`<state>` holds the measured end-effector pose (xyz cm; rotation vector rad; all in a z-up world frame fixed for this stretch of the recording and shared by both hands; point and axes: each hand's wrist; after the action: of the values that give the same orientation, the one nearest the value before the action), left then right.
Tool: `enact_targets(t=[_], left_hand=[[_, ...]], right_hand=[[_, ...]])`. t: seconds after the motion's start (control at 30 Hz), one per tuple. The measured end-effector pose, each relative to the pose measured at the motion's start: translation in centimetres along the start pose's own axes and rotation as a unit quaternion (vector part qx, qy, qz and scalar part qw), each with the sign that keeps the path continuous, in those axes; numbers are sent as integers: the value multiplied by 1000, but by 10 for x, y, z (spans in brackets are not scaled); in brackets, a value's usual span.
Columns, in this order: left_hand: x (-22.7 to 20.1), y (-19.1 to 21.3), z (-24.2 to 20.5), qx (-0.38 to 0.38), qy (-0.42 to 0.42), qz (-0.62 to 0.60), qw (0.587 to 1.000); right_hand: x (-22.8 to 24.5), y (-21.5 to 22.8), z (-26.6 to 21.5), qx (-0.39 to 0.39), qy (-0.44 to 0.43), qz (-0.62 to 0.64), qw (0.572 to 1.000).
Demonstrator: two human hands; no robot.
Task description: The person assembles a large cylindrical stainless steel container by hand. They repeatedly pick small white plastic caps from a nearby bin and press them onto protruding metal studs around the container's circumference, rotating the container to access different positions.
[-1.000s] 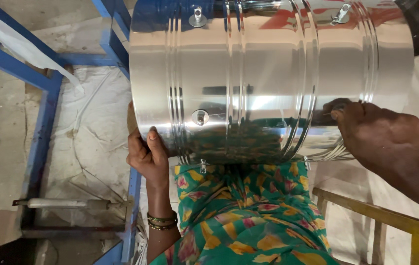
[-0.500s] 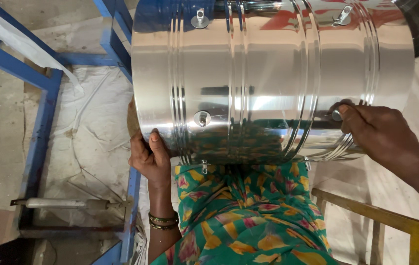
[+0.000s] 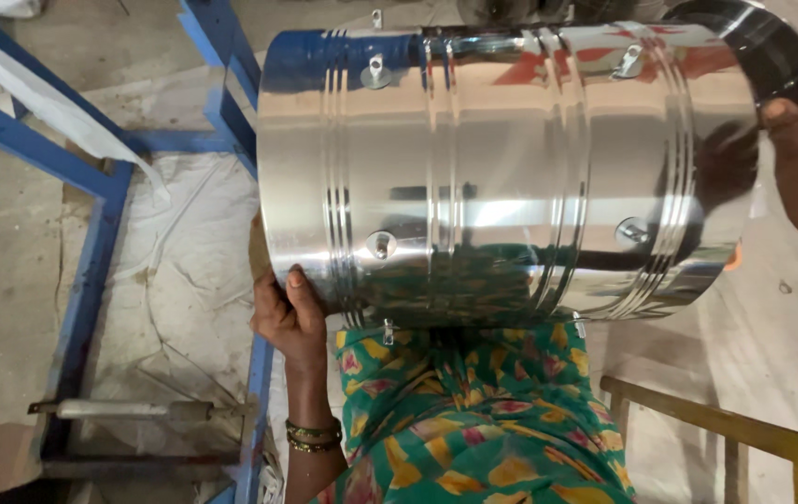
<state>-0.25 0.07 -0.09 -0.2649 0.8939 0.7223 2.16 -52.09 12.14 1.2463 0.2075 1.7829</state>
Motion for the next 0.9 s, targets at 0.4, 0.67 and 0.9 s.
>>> enact_targets(t=[0.4, 0.67, 0.9], left_hand=[[56, 27, -33, -32, 19, 70, 997], [87, 42, -85, 51, 69, 121, 989], [87, 33, -84, 165, 129, 50, 976]], right_hand=[[52, -33, -83, -115, -149, 266, 945], [15, -66, -128, -195, -106, 216, 951], [-49, -107, -129, -236, -41, 166, 957]])
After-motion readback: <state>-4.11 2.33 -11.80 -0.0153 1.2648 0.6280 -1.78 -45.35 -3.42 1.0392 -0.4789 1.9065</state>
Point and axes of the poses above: each hand's wrist, its own z-axis towards the middle knuckle, its own y-axis out of the back of the hand, x = y × z, and after that the axes turned 6 degrees about -x, right-handed
